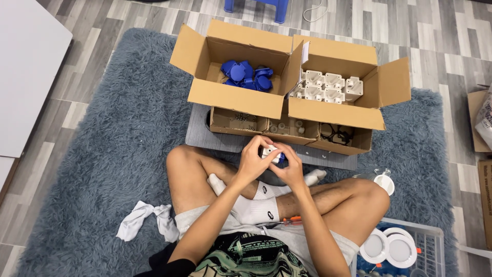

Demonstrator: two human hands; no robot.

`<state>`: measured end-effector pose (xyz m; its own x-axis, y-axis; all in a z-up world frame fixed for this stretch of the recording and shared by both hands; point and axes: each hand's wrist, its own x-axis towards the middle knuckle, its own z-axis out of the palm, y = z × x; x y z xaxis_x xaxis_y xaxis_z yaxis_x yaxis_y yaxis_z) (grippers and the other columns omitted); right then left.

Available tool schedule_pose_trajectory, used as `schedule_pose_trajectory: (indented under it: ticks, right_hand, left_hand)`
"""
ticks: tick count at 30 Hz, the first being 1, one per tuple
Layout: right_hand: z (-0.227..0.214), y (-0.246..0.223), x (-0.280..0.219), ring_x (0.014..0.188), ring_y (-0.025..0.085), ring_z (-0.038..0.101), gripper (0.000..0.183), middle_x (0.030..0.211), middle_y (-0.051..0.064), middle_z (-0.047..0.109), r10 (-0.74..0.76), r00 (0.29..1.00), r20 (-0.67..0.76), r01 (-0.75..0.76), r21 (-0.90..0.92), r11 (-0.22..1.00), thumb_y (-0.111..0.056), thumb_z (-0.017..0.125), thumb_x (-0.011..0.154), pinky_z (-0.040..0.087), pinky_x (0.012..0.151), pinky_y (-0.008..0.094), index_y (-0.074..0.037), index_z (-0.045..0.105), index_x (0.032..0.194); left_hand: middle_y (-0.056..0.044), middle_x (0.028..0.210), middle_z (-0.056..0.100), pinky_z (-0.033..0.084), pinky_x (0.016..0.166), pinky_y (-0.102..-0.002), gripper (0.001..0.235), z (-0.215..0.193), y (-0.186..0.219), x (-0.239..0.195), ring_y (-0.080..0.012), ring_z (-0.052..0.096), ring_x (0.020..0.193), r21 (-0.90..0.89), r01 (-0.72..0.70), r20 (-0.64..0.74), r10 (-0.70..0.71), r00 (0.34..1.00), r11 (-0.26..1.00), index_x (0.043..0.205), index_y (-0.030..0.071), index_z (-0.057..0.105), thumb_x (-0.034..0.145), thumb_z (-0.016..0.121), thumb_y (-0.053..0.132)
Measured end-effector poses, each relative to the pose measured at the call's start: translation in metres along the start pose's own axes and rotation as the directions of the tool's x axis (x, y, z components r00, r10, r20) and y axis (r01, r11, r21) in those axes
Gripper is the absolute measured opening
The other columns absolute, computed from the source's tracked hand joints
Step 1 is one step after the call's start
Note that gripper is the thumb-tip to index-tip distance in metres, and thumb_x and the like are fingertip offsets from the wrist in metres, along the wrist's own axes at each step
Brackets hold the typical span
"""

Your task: Assembling and preparing electrical components using a screwdriver

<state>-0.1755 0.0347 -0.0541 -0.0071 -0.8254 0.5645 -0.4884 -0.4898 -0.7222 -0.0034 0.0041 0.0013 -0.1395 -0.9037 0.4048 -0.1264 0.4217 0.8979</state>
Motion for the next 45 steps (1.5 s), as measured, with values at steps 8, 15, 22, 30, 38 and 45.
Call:
schedule_pose_trajectory:
  ticks: [8, 15, 22, 30, 38, 45]
  right_hand:
    - [0.002, 0.008, -0.004, 0.115, 0.04, 0.076, 0.057, 0.125, 0.019, 0.079, -0.036, 0.999, -0.02, 0.035, -0.013, 0.999, -0.018, 0.098, 0.08, 0.059, 0.099, 0.05, -0.002, 0.076, 0.13]
    - [0.001, -0.006, 0.003, 0.117, 0.037, 0.077, 0.06, 0.125, 0.015, 0.08, -0.021, 1.0, -0.016, 0.021, 0.009, 1.0, -0.018, 0.1, 0.077, 0.059, 0.101, 0.047, -0.004, 0.076, 0.13]
    - [0.001, -0.002, 0.001, 0.117, 0.035, 0.077, 0.061, 0.126, 0.013, 0.08, 0.005, 1.0, -0.016, -0.005, 0.008, 1.0, -0.021, 0.101, 0.076, 0.058, 0.103, 0.046, -0.007, 0.078, 0.131]
    - [0.002, 0.002, -0.001, 0.116, 0.035, 0.077, 0.061, 0.125, 0.014, 0.08, -0.003, 1.0, -0.023, 0.003, -0.015, 1.0, -0.018, 0.1, 0.075, 0.058, 0.101, 0.047, -0.006, 0.078, 0.131]
    - [0.001, -0.002, 0.003, 0.114, 0.038, 0.078, 0.058, 0.124, 0.017, 0.08, -0.047, 0.998, -0.031, 0.047, -0.004, 0.999, -0.014, 0.1, 0.077, 0.059, 0.1, 0.048, -0.003, 0.076, 0.13]
    - [0.003, -0.005, 0.005, 0.115, 0.036, 0.078, 0.061, 0.125, 0.015, 0.08, -0.024, 0.999, -0.042, 0.025, 0.012, 1.0, -0.02, 0.101, 0.076, 0.058, 0.101, 0.046, -0.005, 0.077, 0.13]
  left_hand:
    - [-0.011, 0.123, 0.072, 0.059, 0.1, -0.047, 0.032, -0.013, 0.0, -0.004, -0.0365, 0.073, 0.117, 0.196, -0.202, 0.163, 0.171, 0.972, 0.96, 0.127, 0.013, 0.075, 0.097, 0.079, 0.025]
    - [-0.009, 0.127, 0.075, 0.06, 0.103, -0.044, 0.027, -0.03, 0.003, -0.001, -0.0336, 0.075, 0.118, 0.071, -0.157, 0.185, 0.142, 0.972, 0.985, 0.124, 0.013, 0.08, 0.098, 0.076, 0.015]
    - [-0.007, 0.106, 0.077, 0.062, 0.092, -0.041, 0.024, -0.011, 0.0, 0.003, -0.0304, 0.078, 0.104, 0.002, -0.066, 0.034, 0.066, 0.997, 0.998, 0.095, 0.01, 0.068, 0.091, 0.09, 0.019]
    - [-0.008, 0.098, 0.075, 0.061, 0.086, -0.041, 0.042, -0.003, 0.006, 0.004, -0.0316, 0.077, 0.098, 0.061, -0.057, -0.025, 0.059, 0.998, 0.997, 0.087, 0.013, 0.053, 0.092, 0.091, 0.03]
    - [-0.013, 0.128, 0.072, 0.058, 0.105, -0.048, 0.031, -0.029, 0.014, -0.001, -0.0382, 0.072, 0.122, 0.064, -0.17, 0.212, 0.154, 0.965, 0.983, 0.129, 0.011, 0.077, 0.099, 0.069, 0.007]
    - [-0.01, 0.115, 0.077, 0.06, 0.099, -0.044, 0.015, -0.012, -0.002, 0.0, -0.0335, 0.077, 0.112, -0.045, -0.059, 0.099, 0.063, 0.993, 0.997, 0.109, 0.009, 0.08, 0.095, 0.083, 0.01]
